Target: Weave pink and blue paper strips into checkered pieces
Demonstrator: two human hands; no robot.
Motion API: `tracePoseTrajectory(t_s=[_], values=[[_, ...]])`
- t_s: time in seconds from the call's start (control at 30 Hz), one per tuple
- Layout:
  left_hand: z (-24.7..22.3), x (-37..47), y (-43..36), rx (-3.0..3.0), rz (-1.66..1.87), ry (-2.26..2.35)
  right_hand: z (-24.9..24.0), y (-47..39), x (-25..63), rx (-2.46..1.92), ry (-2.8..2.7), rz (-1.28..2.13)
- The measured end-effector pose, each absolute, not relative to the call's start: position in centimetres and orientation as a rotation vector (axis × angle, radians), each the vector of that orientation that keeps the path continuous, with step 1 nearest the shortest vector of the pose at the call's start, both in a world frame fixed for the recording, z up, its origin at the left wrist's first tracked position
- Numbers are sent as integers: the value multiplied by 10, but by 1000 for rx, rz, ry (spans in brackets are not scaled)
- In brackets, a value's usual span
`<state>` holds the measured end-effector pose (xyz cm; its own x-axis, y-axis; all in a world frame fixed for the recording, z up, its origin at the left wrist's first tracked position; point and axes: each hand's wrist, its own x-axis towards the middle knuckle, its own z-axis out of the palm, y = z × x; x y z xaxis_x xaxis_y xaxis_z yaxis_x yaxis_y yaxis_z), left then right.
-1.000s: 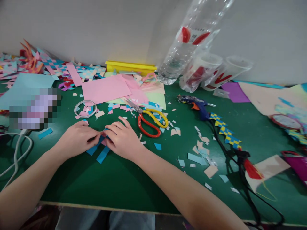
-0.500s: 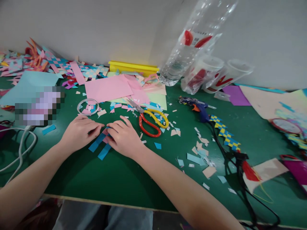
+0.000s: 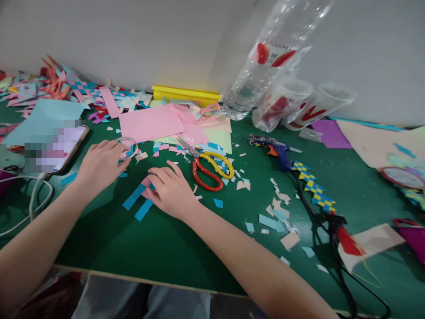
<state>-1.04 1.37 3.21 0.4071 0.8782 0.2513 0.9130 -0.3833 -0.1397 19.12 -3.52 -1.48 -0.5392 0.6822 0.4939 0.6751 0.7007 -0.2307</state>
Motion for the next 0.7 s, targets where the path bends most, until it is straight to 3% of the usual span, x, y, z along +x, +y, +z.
tracePoseTrajectory(t_s=[0.27, 0.7], values=[[15, -21, 19, -2348, -179, -1510, -17, -34, 190, -1000, -2305, -40], [16, 6, 1, -2533, -995, -1305, -7, -40, 185, -973, -2121, -198]])
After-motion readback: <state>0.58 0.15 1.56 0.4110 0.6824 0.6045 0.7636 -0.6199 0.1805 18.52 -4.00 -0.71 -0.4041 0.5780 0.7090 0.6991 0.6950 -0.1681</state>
